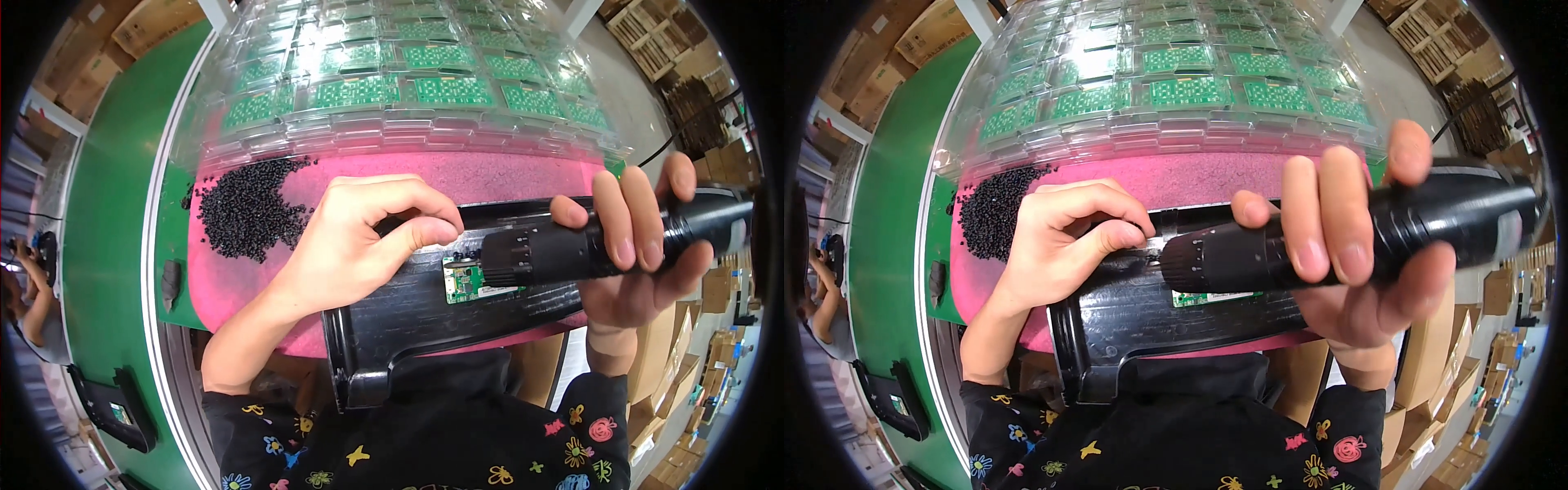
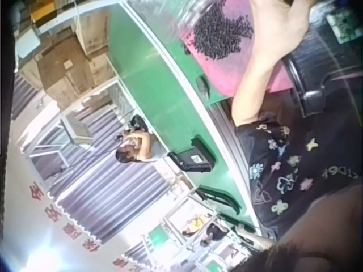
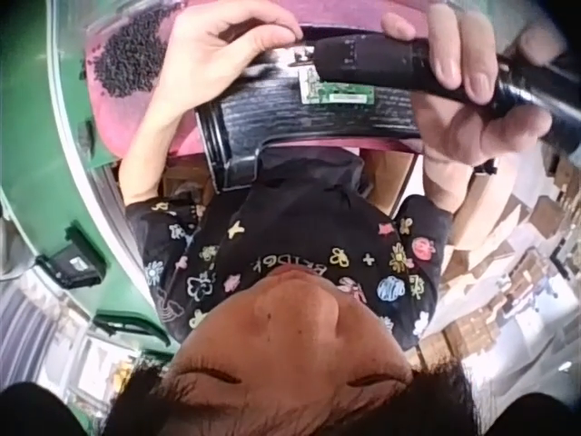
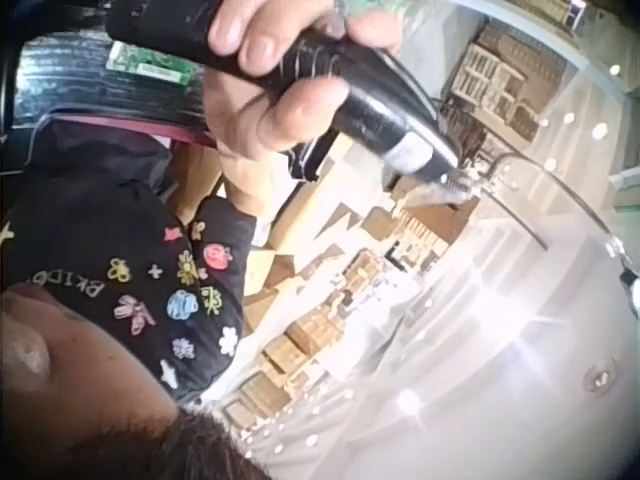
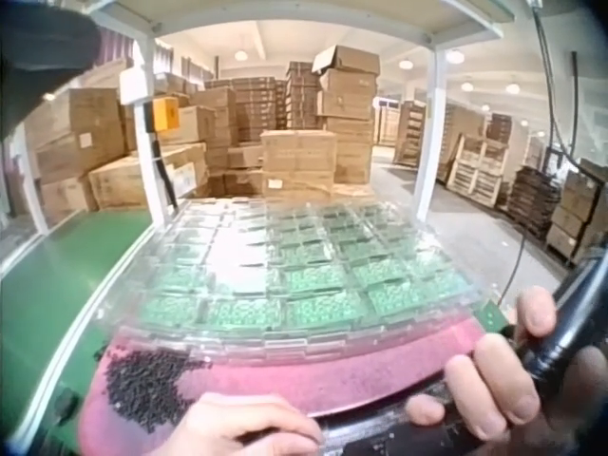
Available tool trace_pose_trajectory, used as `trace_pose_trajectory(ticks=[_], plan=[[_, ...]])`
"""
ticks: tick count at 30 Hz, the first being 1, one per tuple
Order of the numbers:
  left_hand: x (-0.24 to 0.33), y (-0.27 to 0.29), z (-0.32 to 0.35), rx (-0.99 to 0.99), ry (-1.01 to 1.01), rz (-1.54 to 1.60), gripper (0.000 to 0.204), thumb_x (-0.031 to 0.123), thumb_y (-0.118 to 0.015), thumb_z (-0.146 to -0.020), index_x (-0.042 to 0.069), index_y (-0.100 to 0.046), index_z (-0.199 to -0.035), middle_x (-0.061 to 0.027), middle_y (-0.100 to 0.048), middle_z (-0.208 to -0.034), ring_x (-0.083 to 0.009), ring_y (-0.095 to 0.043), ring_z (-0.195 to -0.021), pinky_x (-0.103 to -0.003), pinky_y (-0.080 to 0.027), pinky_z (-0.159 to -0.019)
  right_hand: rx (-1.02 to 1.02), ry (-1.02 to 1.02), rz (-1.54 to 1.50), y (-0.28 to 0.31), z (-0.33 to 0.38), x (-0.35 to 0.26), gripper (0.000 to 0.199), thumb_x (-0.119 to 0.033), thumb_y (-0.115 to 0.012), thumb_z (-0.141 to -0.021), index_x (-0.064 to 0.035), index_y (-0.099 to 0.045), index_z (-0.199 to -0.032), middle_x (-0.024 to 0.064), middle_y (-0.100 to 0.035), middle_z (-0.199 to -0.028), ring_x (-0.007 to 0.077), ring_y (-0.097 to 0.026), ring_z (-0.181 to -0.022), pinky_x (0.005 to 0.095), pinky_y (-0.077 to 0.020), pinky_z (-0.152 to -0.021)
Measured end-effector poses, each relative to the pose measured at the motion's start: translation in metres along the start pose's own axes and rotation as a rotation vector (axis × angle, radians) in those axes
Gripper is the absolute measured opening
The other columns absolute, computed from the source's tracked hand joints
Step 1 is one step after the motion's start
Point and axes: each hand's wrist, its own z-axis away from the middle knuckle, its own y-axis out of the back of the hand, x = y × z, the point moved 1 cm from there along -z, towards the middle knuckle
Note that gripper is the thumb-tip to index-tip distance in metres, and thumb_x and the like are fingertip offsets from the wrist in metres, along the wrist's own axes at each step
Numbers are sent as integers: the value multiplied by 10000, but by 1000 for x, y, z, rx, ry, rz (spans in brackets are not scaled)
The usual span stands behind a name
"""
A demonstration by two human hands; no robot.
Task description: Assembling electronic components by mounting circuit boards into plastic housings and using an electric screwdriver to secure them.
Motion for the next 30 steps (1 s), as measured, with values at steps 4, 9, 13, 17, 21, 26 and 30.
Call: trace_pose_trajectory(ticks=[4, 9, 13, 17, 21, 26, 30], plan=[[-5, -3, -1, -58, 19, -159, 88, -26, -707, -768, -32, -671, -848, -103, -683, -800, -192, -658, -731, -296, -519, -658, -153, 103, 154, 3, 0, -8, 370, -287, -732, -859, -222, -428, -1060, -90, -507, -737, 76, -501, -742, 369, -338, -892], [-7, -6, 1, -109, -113, -290, 149, 11, -750, -722, -25, -651, -827, -105, -672, -785, -247, -652, -724, -325, -520, -636, -156, 114, 221, -1, 1, -7, 383, -277, -752, -840, -229, -436, -1050, -94, -521, -726, 71, -503, -737, 368, -337, -876], [-6, -5, 1, -106, -166, -331, 165, 6, -758, -706, -26, -647, -824, -105, -668, -780, -255, -644, -713, -329, -516, -625, -195, 116, 213, 1, -2, -1, 389, -273, -757, -837, -230, -438, -1055, -86, -534, -730, 77, -512, -732, 371, -348, -865], [-6, -6, 0, -147, -185, -338, 186, -2, -752, -701, -28, -635, -844, -117, -651, -785, -280, -624, -716, -351, -503, -623, -209, 73, 285, -1, -1, -1, 383, -262, -745, -851, -224, -426, -1060, -69, -554, -752, 95, -535, -756, 372, -360, -878], [-13, -9, 3, -170, -220, -387, 222, -15, -727, -719, -22, -615, -911, -129, -621, -817, -303, -603, -729, -376, -491, -626, -245, 28, 399, -3, -1, -2, 386, -260, -719, -876, -219, -398, -1088, -53, -565, -781, 104, -542, -772, 392, -375, -906], [-2, -12, 8, -186, -139, -385, 216, -22, -710, -740, -10, -610, -931, -128, -601, -815, -299, -599, -725, -374, -489, -618, -273, 49, 358, -2, -2, -2, 358, -245, -693, -898, -195, -389, -1082, -28, -575, -805, 111, -551, -785, 417, -377, -943], [-4, -15, 7, -196, -121, -380, 211, -23, -706, -742, -7, -619, -933, -123, -605, -813, -275, -607, -699, -355, -493, -584, -352, -64, 451, -4, 0, -13, 337, -237, -674, -912, -194, -385, -1081, -22, -574, -798, 111, -549, -764, 416, -381, -943]])
